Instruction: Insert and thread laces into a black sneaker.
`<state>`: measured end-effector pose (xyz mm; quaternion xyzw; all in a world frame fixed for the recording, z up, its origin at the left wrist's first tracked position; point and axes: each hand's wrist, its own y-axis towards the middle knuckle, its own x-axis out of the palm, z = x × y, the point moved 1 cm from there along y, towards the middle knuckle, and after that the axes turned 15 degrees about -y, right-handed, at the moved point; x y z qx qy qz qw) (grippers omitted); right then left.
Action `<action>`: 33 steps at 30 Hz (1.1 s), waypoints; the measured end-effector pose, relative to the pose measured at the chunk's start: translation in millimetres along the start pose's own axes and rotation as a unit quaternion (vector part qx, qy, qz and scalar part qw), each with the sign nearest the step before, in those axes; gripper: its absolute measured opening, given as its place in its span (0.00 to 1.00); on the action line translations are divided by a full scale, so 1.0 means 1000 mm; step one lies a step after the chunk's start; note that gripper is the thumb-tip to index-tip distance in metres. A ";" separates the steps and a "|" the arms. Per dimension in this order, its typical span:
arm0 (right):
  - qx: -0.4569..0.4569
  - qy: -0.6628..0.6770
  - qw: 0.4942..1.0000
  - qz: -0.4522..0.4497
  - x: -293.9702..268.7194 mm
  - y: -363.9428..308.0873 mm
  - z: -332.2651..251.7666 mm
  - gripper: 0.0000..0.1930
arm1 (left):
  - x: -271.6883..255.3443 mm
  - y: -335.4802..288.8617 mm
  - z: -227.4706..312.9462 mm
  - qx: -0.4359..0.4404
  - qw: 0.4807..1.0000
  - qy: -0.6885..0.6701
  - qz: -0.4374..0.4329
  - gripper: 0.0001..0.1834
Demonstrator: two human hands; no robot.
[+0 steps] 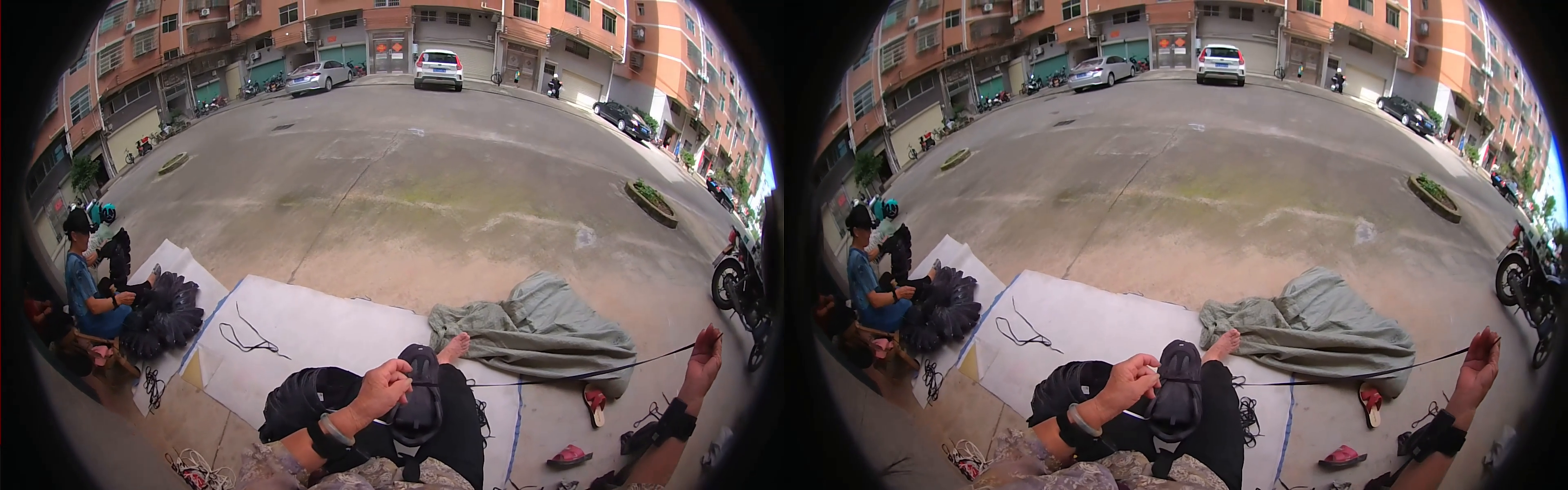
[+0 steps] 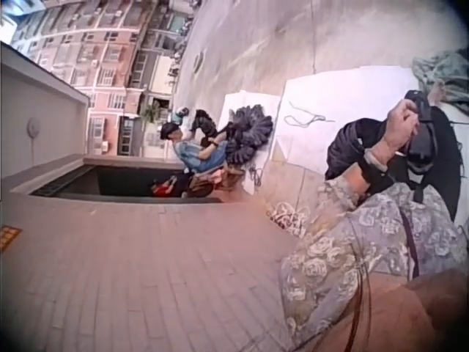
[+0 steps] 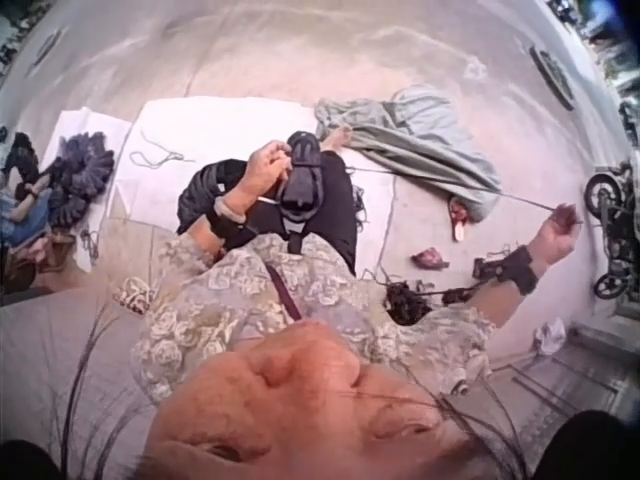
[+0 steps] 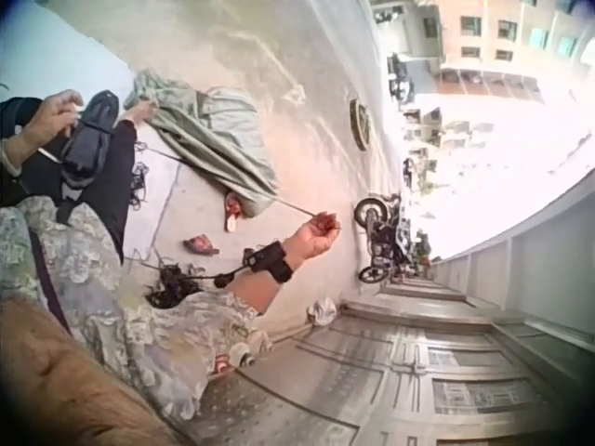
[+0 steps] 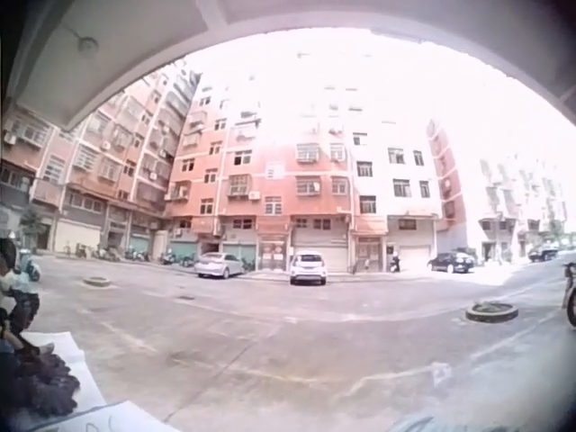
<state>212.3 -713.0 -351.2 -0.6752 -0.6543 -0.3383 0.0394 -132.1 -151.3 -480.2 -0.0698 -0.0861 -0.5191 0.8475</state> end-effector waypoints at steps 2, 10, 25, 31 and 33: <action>-0.027 -0.041 0.998 0.046 -0.018 0.019 -0.033 0.11 | 0.001 0.000 0.001 0.004 1.000 0.001 -0.006 0.10; 0.116 -0.174 0.958 -0.199 0.178 -0.107 0.033 0.11 | 0.024 0.003 0.015 -0.018 0.994 -0.089 -0.055 0.10; 0.349 -0.117 0.851 -0.374 0.307 -0.331 0.202 0.10 | 0.035 0.003 0.006 -0.073 0.966 -0.239 -0.073 0.15; 0.361 -0.095 0.856 -0.357 0.305 -0.333 0.202 0.10 | 0.036 0.003 0.001 -0.111 0.958 -0.256 -0.067 0.15; 0.366 -0.092 0.855 -0.355 0.304 -0.334 0.205 0.10 | 0.036 0.003 -0.002 -0.117 0.956 -0.259 -0.070 0.16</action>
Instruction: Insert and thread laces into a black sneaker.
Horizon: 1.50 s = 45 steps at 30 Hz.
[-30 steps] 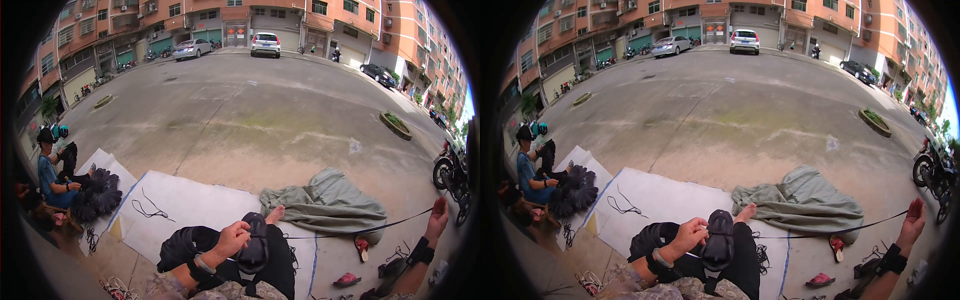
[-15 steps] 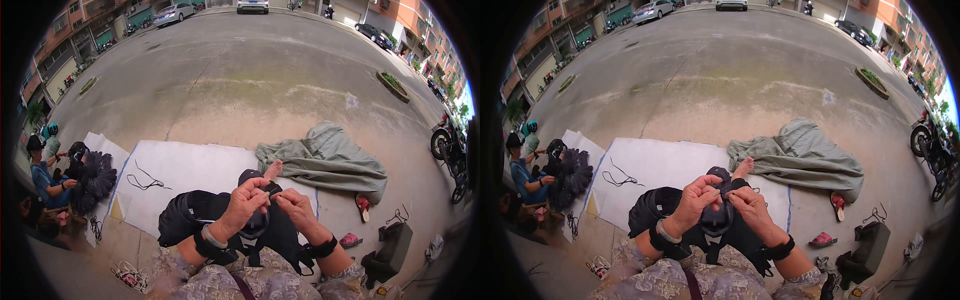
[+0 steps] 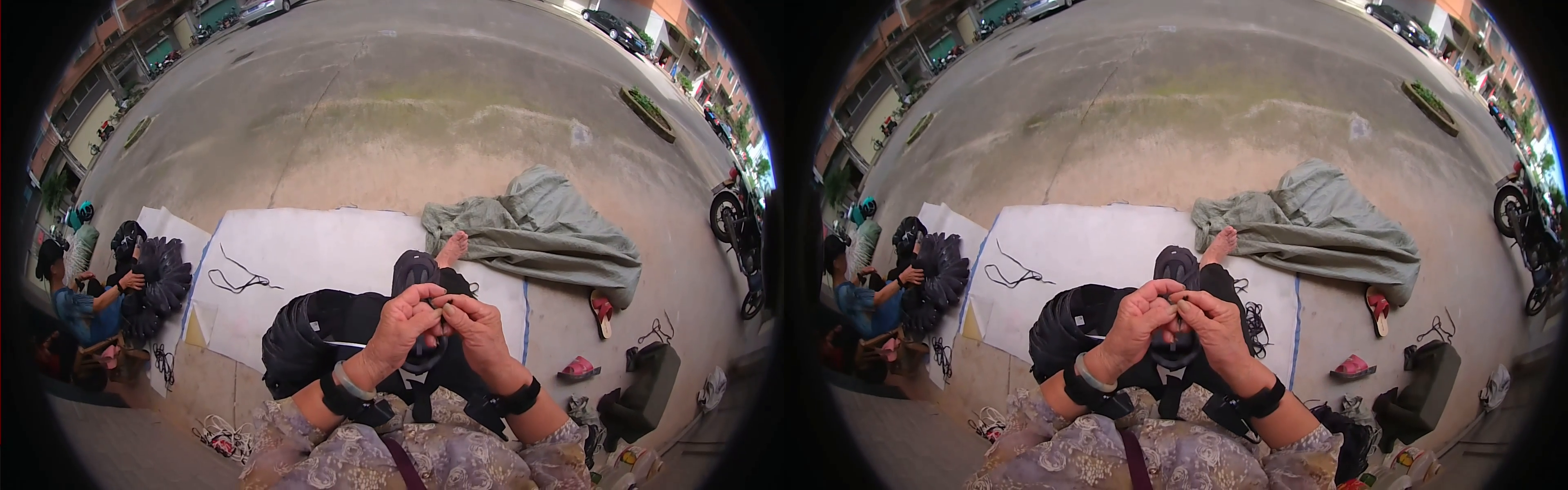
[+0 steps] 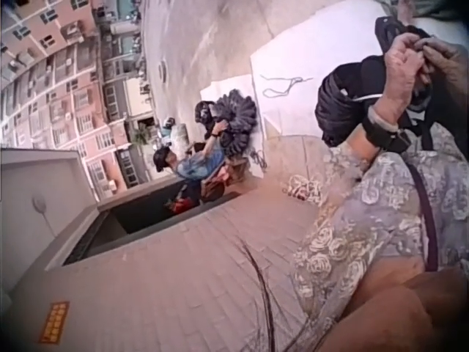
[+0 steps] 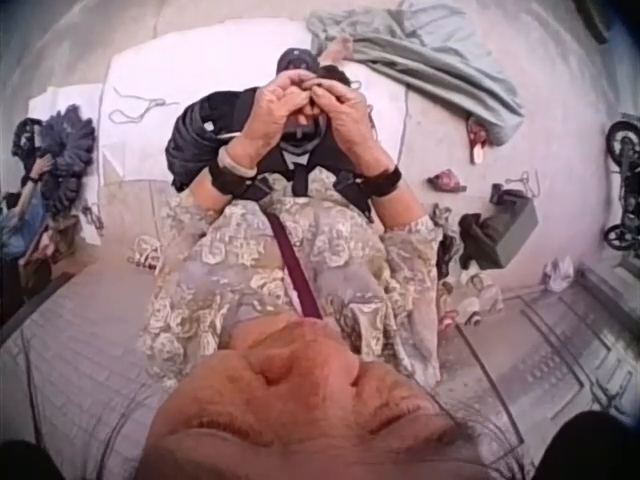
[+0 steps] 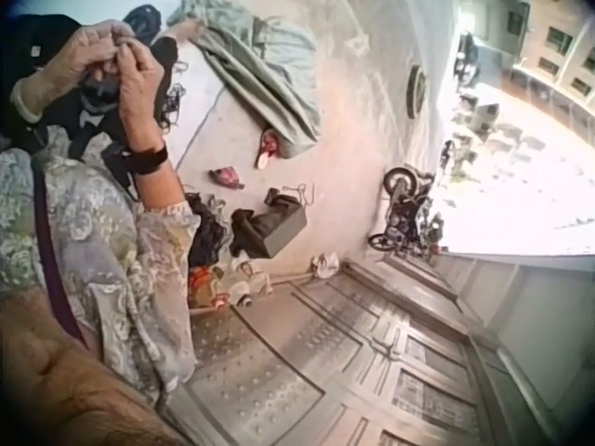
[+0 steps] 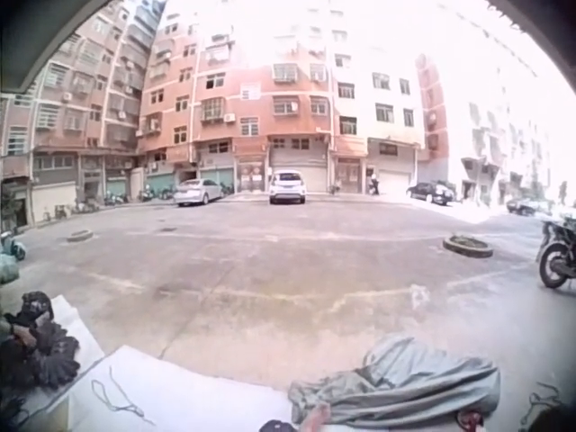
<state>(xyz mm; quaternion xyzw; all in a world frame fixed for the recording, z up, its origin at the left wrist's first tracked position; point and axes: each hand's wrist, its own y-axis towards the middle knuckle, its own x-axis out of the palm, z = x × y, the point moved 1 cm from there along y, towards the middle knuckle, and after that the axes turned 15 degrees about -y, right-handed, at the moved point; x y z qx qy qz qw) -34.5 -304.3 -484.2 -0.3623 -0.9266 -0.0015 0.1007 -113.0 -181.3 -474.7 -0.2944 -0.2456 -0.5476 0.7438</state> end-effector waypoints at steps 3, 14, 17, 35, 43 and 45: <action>0.005 -0.013 1.000 0.000 -0.001 0.001 0.001 0.10 | -0.001 0.001 0.000 0.005 1.000 0.009 0.000 0.16; -0.002 -0.026 0.999 -0.032 -0.010 0.003 -0.003 0.09 | -0.002 0.004 -0.003 -0.004 0.999 0.042 -0.011 0.18; -0.044 -0.143 0.989 -0.007 -0.010 0.002 -0.004 0.07 | 0.001 0.001 0.009 0.076 0.955 0.285 -0.013 0.19; -0.078 0.085 0.930 0.348 -0.321 0.007 -0.085 0.08 | -0.034 -0.038 -0.054 0.016 0.879 0.382 -0.284 0.15; 0.002 -0.202 0.778 0.595 -0.467 -0.061 -0.074 0.09 | -0.041 -0.042 -0.072 0.023 0.849 0.400 -0.343 0.13; 0.059 -0.224 0.791 0.566 -0.428 -0.033 -0.039 0.09 | -0.036 -0.034 -0.082 0.015 0.842 0.392 -0.369 0.13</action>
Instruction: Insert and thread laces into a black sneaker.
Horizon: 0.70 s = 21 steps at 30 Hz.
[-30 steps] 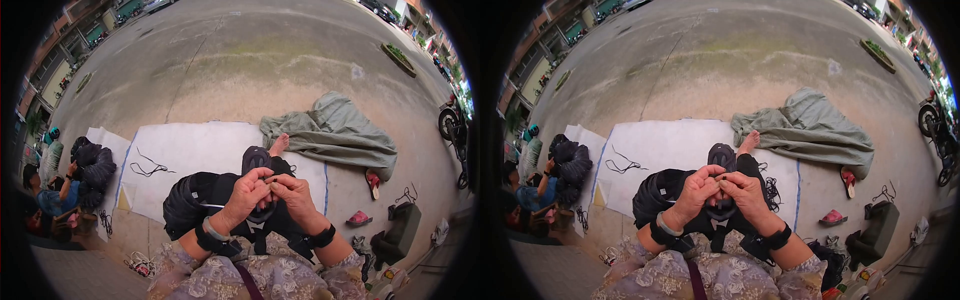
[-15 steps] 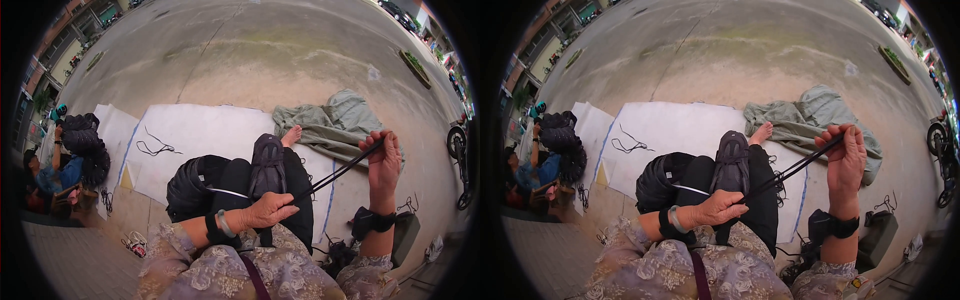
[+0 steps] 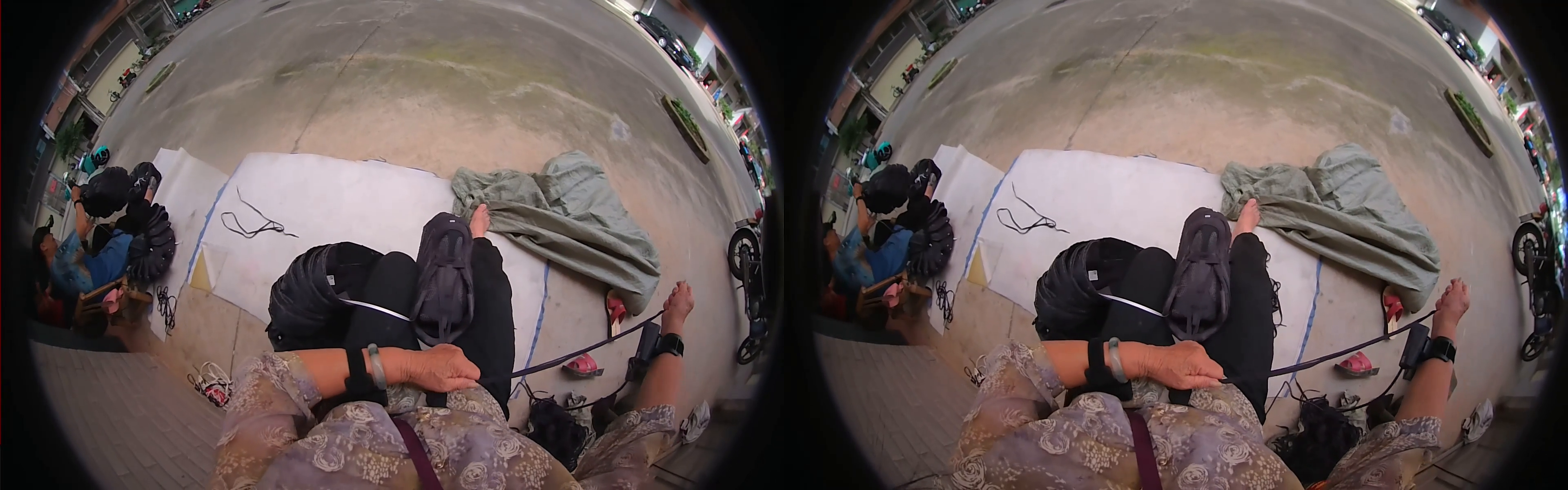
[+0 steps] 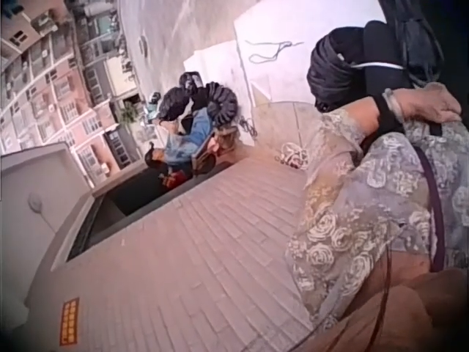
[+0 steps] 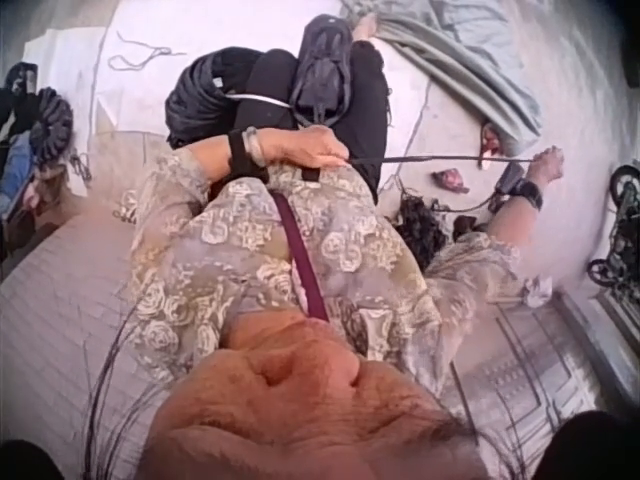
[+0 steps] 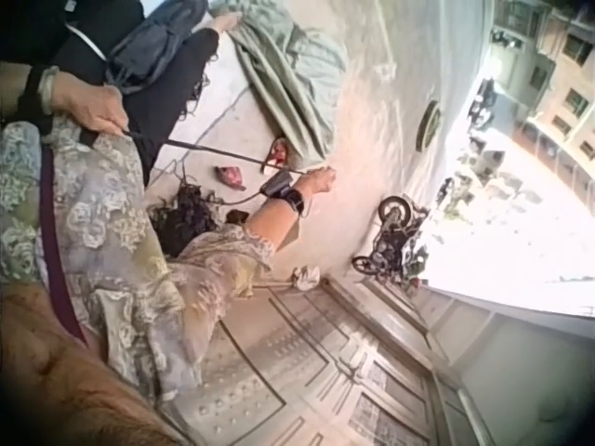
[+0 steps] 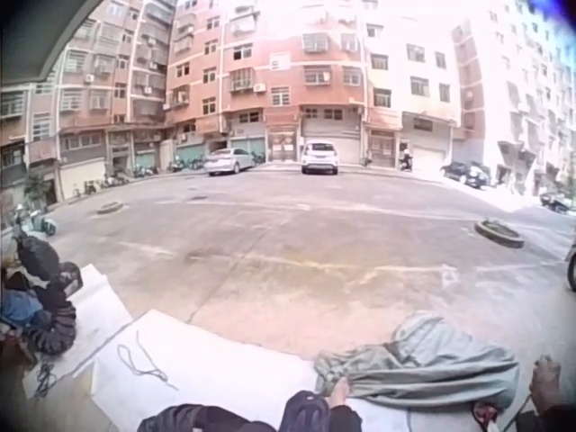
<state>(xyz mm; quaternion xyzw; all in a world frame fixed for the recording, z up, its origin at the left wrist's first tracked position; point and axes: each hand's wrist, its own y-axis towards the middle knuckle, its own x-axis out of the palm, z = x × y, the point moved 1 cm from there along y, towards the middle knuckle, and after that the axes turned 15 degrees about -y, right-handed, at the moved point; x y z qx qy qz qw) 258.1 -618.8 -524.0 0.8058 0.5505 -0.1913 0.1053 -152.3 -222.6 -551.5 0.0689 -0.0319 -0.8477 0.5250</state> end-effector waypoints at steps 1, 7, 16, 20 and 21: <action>-0.025 -0.070 0.995 -0.073 0.010 -0.001 0.017 0.10 | 0.001 0.008 -0.002 -0.016 0.998 -0.029 -0.044 0.13; -0.255 -0.175 0.835 -0.455 0.223 -0.224 0.007 0.13 | -0.003 0.021 -0.019 -0.048 0.989 -0.121 -0.075 0.14; -0.369 -0.286 0.742 -0.481 0.333 -0.323 -0.025 0.22 | -0.025 0.043 -0.008 -0.070 0.987 -0.138 -0.041 0.15; -0.341 -0.225 0.760 -0.506 0.348 -0.305 0.015 0.25 | -0.029 0.052 0.024 -0.049 0.966 -0.255 -0.007 0.17; -0.340 -0.226 0.759 -0.508 0.348 -0.306 0.016 0.25 | -0.030 0.050 0.039 -0.033 0.968 -0.247 -0.031 0.17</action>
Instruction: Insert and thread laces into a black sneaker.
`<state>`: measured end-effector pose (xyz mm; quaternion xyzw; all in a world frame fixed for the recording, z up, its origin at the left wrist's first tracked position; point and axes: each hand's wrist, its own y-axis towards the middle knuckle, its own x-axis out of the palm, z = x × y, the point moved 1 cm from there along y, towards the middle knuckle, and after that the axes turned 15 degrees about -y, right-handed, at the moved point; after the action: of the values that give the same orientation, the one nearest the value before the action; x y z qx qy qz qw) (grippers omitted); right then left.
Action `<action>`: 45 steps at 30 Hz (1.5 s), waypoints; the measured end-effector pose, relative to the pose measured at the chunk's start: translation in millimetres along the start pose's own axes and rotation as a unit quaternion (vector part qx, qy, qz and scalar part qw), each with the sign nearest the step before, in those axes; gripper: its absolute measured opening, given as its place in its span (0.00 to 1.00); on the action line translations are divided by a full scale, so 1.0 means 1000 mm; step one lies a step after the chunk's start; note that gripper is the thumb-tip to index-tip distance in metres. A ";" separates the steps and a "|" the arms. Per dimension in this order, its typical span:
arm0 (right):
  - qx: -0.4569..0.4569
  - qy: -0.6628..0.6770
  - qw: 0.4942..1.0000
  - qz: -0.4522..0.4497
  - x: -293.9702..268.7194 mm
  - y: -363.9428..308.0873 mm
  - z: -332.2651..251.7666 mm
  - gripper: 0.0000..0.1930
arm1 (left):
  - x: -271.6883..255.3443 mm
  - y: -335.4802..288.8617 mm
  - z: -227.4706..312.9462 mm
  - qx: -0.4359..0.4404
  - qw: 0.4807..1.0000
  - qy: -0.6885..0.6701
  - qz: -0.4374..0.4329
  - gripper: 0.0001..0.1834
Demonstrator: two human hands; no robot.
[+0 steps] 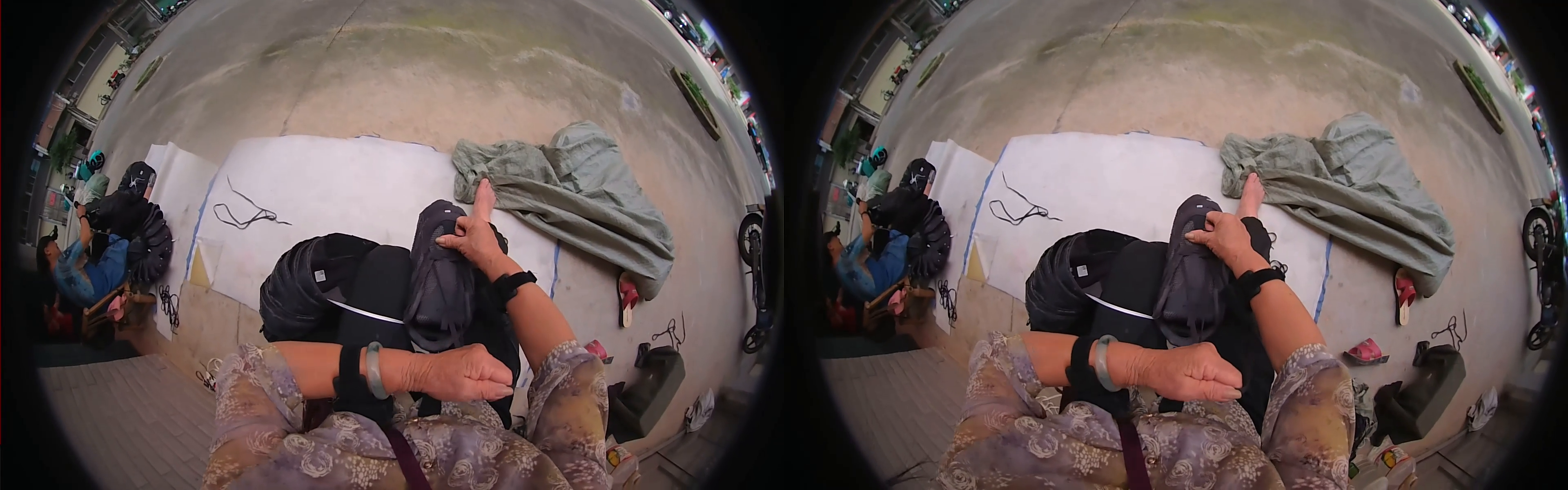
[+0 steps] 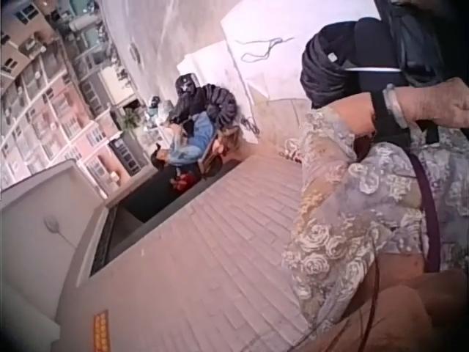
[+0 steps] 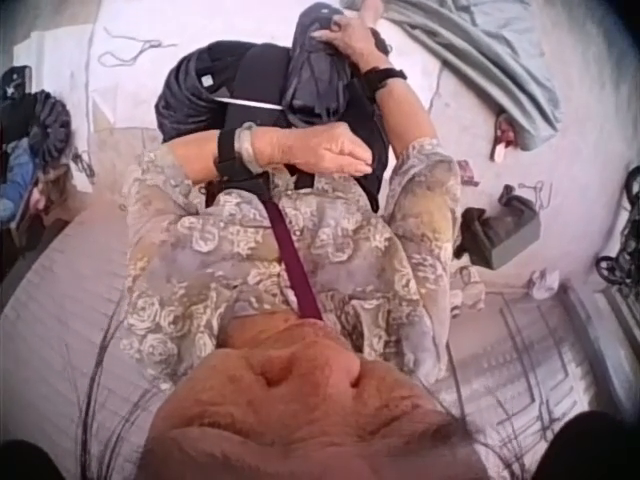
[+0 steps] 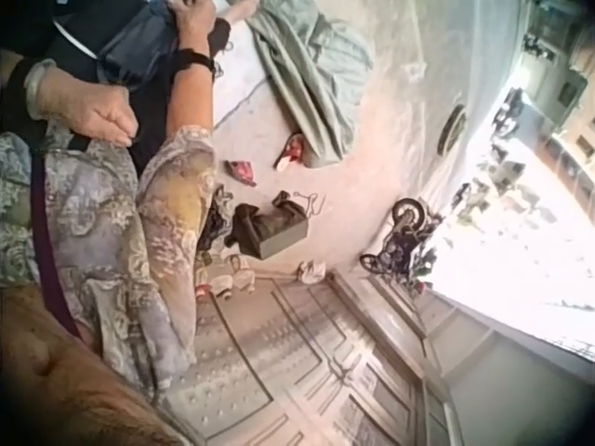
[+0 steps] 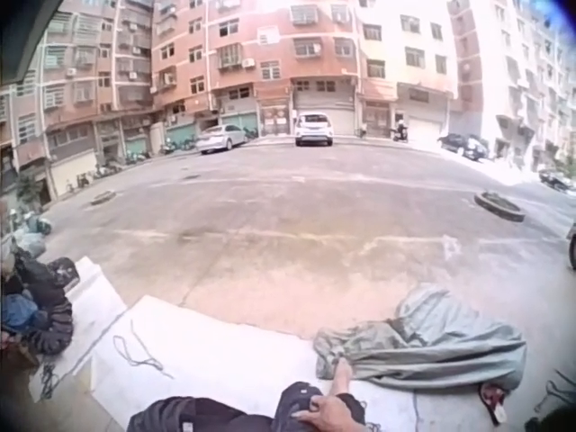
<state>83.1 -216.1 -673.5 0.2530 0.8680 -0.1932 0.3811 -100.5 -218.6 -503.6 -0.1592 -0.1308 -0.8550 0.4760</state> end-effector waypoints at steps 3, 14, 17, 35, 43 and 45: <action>0.005 0.023 0.999 -0.021 -0.001 -0.005 -0.007 0.26 | 0.007 -0.013 0.017 0.012 0.999 0.036 -0.030 0.17; 0.066 0.206 0.972 -0.096 -0.042 -0.076 -0.011 0.09 | 0.015 0.002 0.028 0.227 0.946 0.220 0.075 0.14; -0.017 0.186 0.981 -0.052 -0.037 -0.112 -0.023 0.07 | 0.016 0.008 0.029 0.267 0.930 0.234 0.090 0.14; -0.117 -0.017 0.993 0.010 -0.051 -0.158 -0.027 0.04 | 0.015 -0.027 0.047 0.262 0.951 0.158 0.044 0.07; 0.165 0.123 0.978 -0.045 -0.099 -0.227 0.055 0.06 | -0.029 -0.114 0.058 0.031 0.978 0.071 0.192 0.07; 0.132 0.087 0.987 -0.036 -0.094 -0.232 0.050 0.05 | -0.043 -0.115 0.038 -0.013 0.923 0.168 0.345 0.06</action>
<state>29.8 -454.5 -600.9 0.2859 0.8731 -0.2972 0.2602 -172.3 -112.2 -494.4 -0.0543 0.0256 -0.6539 0.7542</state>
